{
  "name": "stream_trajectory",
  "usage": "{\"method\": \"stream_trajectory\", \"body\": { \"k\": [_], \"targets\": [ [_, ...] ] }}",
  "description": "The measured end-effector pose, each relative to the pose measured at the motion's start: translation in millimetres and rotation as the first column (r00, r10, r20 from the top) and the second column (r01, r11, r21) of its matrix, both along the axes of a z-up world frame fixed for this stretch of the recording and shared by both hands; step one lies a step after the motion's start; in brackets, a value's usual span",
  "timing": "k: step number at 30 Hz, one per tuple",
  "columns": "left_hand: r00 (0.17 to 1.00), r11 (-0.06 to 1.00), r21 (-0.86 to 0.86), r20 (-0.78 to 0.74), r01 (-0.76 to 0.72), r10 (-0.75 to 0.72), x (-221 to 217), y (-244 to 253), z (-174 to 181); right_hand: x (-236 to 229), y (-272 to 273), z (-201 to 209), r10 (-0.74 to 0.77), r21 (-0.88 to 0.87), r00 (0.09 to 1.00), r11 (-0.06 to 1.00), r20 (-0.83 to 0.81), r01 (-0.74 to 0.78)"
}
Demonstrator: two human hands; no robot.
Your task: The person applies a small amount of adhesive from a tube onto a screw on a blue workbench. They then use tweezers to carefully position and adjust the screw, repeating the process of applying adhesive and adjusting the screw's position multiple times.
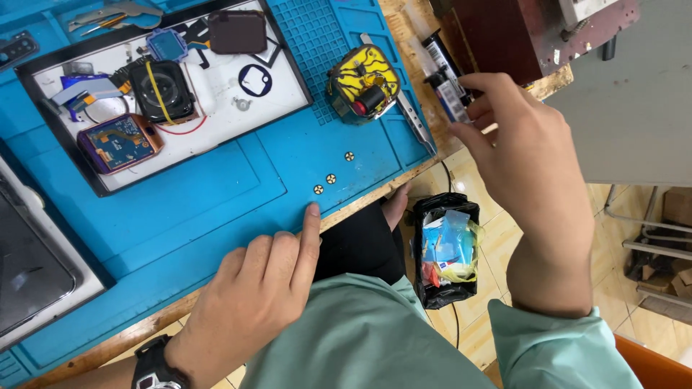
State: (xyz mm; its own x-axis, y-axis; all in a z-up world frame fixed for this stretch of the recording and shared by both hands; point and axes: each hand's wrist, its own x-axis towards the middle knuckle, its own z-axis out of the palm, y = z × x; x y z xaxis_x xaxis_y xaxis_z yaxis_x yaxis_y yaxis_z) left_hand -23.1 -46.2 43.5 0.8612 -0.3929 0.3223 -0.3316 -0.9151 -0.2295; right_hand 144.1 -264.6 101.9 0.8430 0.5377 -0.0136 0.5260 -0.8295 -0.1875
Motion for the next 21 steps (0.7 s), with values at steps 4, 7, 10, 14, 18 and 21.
{"method": "stream_trajectory", "body": {
  "k": [4,7,10,14,18,21],
  "targets": [
    [1.000,1.000,0.002,-0.016,0.017,-0.017,1,2,0,-27,-2,28,-0.114,0.380,0.975,0.907,-0.190,0.180],
    [1.000,0.999,-0.041,0.005,0.018,-0.018,1,6,1,-57,-21,-5,-0.200,0.766,0.969,0.598,-0.141,0.235],
    [1.000,0.996,-0.084,0.001,0.006,-0.005,2,9,-3,-67,-27,-59,-0.093,0.957,0.984,0.237,-0.150,0.169],
    [1.000,0.993,-0.120,-0.029,-0.009,0.005,7,16,-6,-81,6,-114,-0.233,0.983,0.956,0.006,-0.176,0.182],
    [0.999,0.983,-0.185,-0.041,-0.004,-0.004,13,23,-12,-85,30,-136,-0.233,0.978,0.955,0.055,-0.184,0.202],
    [0.994,0.959,-0.276,-0.104,-0.065,0.038,14,22,-17,-88,46,-150,-0.245,0.975,0.955,0.101,-0.167,0.197]
  ]
}}
